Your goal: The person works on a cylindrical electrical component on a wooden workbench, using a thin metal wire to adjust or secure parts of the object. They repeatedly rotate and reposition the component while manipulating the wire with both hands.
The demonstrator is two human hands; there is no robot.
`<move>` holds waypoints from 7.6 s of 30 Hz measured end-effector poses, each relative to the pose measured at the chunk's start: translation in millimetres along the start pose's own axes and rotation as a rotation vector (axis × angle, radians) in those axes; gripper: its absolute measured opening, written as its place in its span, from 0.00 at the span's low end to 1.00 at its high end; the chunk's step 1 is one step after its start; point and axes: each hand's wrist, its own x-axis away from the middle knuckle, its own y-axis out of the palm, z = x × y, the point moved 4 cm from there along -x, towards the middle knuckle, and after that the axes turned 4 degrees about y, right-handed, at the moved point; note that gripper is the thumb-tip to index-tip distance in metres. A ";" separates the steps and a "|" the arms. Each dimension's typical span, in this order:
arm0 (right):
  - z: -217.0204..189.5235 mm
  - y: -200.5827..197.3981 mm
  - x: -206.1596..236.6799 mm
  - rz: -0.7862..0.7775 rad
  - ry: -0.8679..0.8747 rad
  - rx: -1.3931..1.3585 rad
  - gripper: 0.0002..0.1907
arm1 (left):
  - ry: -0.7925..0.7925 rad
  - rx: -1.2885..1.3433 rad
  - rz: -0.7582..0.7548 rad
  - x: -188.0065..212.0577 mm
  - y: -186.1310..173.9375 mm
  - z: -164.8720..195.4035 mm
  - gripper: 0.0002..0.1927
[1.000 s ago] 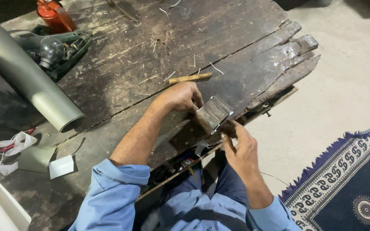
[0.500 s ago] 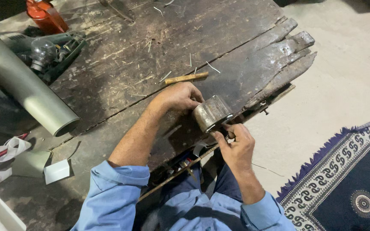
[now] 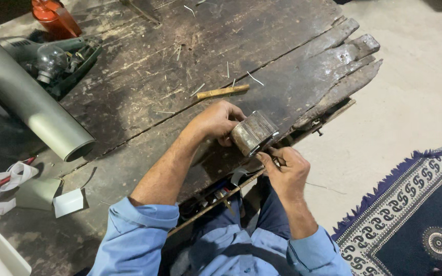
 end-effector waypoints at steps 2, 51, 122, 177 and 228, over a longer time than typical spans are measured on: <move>3.4 0.7 -0.5 -0.003 0.036 -0.008 0.19 | 0.003 0.006 0.018 -3.1 0.8 -1.1 0.15; 55.0 69.0 -44.3 -0.439 0.163 0.014 0.15 | 0.052 0.134 0.233 91.0 -78.3 -75.9 0.10; 263.6 -155.3 80.2 -0.414 0.692 -0.389 0.12 | 0.703 -0.764 0.173 80.7 59.6 100.9 0.26; 0.2 -66.8 10.6 -0.100 -0.159 -0.109 0.05 | 0.527 0.329 0.508 92.5 176.5 -24.6 0.12; 63.5 -15.2 30.2 -0.571 0.143 -0.619 0.14 | 0.410 0.410 0.608 74.9 188.8 -45.7 0.11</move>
